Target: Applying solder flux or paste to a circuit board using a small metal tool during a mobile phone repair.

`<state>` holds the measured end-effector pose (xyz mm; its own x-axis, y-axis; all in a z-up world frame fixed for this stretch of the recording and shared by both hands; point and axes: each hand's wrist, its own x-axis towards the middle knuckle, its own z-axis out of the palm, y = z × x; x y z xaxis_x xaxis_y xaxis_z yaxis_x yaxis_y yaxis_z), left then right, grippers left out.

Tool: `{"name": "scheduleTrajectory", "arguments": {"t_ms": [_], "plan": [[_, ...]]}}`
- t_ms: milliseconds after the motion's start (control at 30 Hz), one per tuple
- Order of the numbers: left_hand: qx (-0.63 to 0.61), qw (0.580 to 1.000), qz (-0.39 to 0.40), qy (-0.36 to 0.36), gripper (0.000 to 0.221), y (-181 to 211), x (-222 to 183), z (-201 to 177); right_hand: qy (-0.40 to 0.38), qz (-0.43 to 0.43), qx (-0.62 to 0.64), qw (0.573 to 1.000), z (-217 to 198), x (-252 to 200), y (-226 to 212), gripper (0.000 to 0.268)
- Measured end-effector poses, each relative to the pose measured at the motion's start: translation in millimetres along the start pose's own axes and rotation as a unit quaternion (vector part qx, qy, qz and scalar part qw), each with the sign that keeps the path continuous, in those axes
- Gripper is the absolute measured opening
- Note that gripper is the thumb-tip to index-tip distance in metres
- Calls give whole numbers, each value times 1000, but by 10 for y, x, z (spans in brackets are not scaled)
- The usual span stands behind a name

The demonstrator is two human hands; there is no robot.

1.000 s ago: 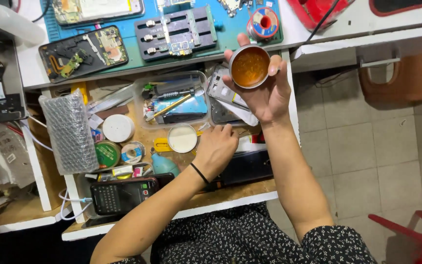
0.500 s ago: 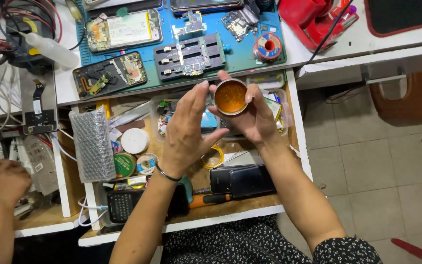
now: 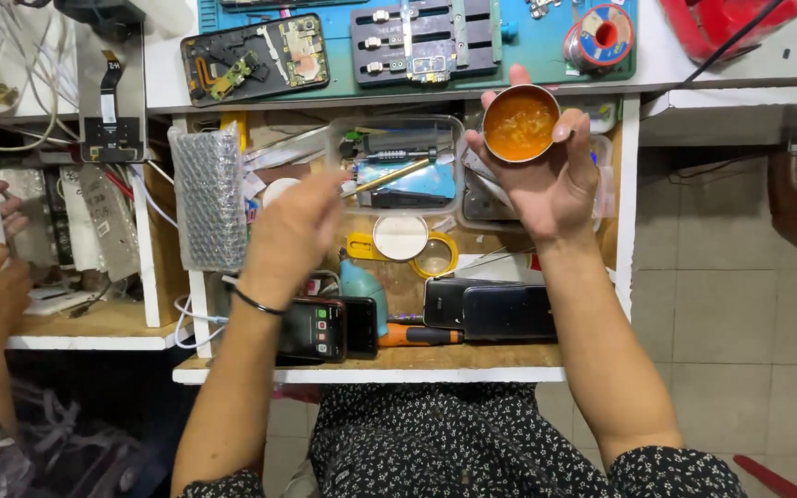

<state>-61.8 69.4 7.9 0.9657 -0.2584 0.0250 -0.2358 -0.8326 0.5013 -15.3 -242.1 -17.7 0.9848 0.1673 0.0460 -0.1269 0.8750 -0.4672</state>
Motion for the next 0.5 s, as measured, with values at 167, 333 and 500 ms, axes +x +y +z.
{"name": "scheduleTrajectory", "arguments": {"t_ms": [167,333,500], "plan": [[235,971,7,-35,56,435,-115,607,-5,-19,-13,1000,-6,-24,-41,25],[291,954,-36,60,64,700,-199,582,-19,-30,-12,999,22,-3,-58,23],[321,942,-86,-38,76,564,-264,811,-4,-6,10,1000,13,-9,-37,24]]}}
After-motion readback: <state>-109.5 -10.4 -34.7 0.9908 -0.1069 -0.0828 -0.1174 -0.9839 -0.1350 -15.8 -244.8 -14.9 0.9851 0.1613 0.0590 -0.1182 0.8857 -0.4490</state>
